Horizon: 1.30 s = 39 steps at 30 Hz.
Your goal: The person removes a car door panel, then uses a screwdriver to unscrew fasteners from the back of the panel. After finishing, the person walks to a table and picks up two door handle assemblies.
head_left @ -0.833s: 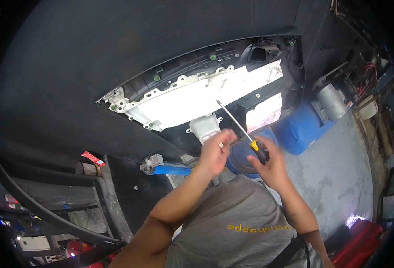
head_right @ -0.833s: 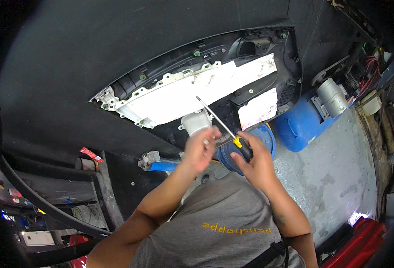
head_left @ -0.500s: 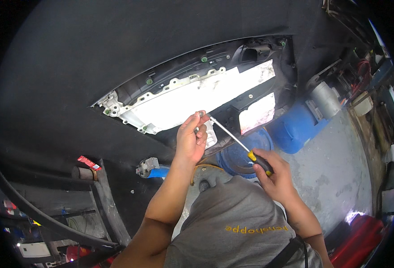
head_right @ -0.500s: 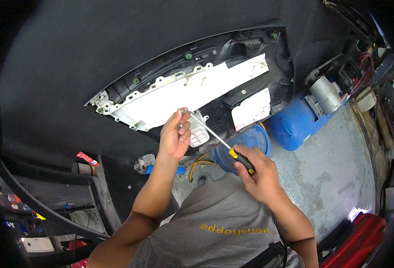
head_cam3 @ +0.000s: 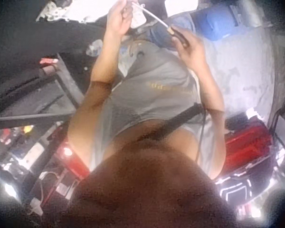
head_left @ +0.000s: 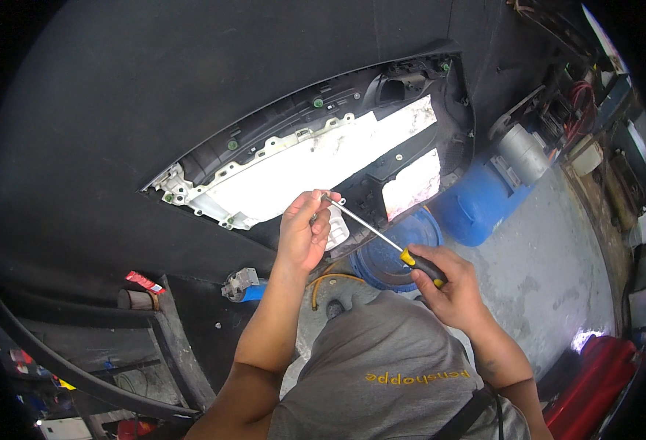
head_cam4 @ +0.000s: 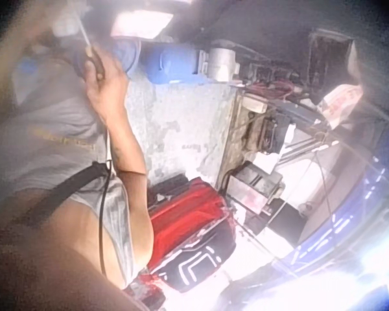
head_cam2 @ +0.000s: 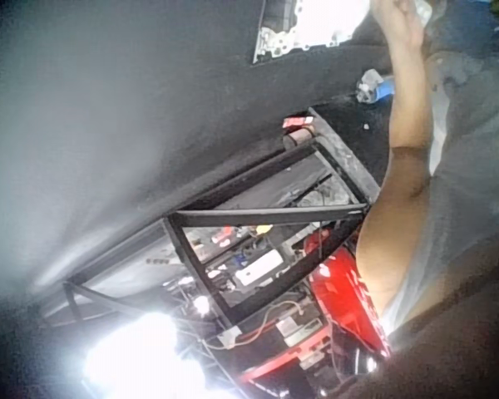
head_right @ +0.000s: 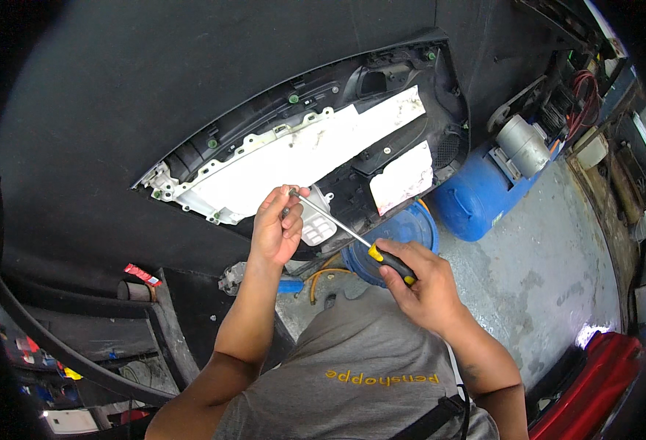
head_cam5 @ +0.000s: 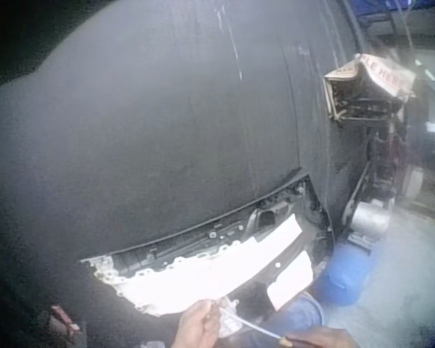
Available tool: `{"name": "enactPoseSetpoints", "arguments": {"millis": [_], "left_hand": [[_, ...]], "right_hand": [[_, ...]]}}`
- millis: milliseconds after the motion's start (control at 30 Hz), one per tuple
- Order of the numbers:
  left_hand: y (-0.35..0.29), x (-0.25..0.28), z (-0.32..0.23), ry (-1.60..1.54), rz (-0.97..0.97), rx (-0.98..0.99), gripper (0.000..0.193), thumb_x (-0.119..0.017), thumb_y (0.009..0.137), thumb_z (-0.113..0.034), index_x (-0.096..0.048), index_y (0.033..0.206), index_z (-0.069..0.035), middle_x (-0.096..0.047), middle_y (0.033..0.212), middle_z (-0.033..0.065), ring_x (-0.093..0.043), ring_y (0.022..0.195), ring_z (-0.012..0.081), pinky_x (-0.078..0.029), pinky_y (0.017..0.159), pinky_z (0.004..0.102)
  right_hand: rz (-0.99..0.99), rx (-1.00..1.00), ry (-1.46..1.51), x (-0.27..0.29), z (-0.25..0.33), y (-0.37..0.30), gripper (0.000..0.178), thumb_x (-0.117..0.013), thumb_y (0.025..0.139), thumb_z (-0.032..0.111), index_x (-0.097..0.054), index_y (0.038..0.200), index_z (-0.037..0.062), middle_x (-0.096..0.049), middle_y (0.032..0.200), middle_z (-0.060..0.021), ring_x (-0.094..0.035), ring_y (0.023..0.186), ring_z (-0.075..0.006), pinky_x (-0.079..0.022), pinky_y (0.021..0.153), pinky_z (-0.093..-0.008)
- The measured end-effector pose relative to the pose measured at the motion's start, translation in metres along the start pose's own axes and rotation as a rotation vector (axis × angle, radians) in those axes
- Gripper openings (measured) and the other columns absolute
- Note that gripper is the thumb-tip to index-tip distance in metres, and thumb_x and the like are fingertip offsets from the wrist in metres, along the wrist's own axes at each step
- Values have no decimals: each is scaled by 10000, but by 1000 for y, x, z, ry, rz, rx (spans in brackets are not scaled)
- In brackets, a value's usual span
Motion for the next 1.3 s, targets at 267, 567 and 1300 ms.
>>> {"name": "enactPoseSetpoints", "arguments": {"millis": [267, 567, 1300], "left_hand": [[-2, 7, -1, 15, 19, -66, 204, -555, 1046, -175, -653, 1096, -3, -691, 1045, 132, -404, 552, 25, -311, 455, 162], [-17, 48, -22, -24, -249, -59, 277, -615, 1029, -297, -630, 1128, -39, -466, 679, -40, -360, 507, 34, -262, 409, 195], [122, -13, 56, -94, -222, 245, 244, -665, 996, -335, -629, 1131, -135, -278, 605, -80, -275, 483, 48, -214, 419, 219]], "right_hand": [[162, -466, 574, -35, -43, -13, 371, -693, 904, 20, -611, 1266, 40, -687, 948, -85, -653, 831, -149, -541, 744, -304], [171, -293, 347, -62, -18, 6, 400, -679, 861, -59, -585, 1240, 28, -671, 1091, -82, -641, 950, -126, -513, 799, -265], [-247, -70, -141, 2, -10, 56, 351, -670, 911, 79, -627, 1248, -8, -693, 1112, -250, -695, 1001, -403, -544, 863, -392]]}}
Point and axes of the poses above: each hand's wrist, its own y-axis towards the middle knuckle, its own x-axis out of the back of the hand, z = x × y, the point moved 10 cm from there along y, towards the middle knuckle
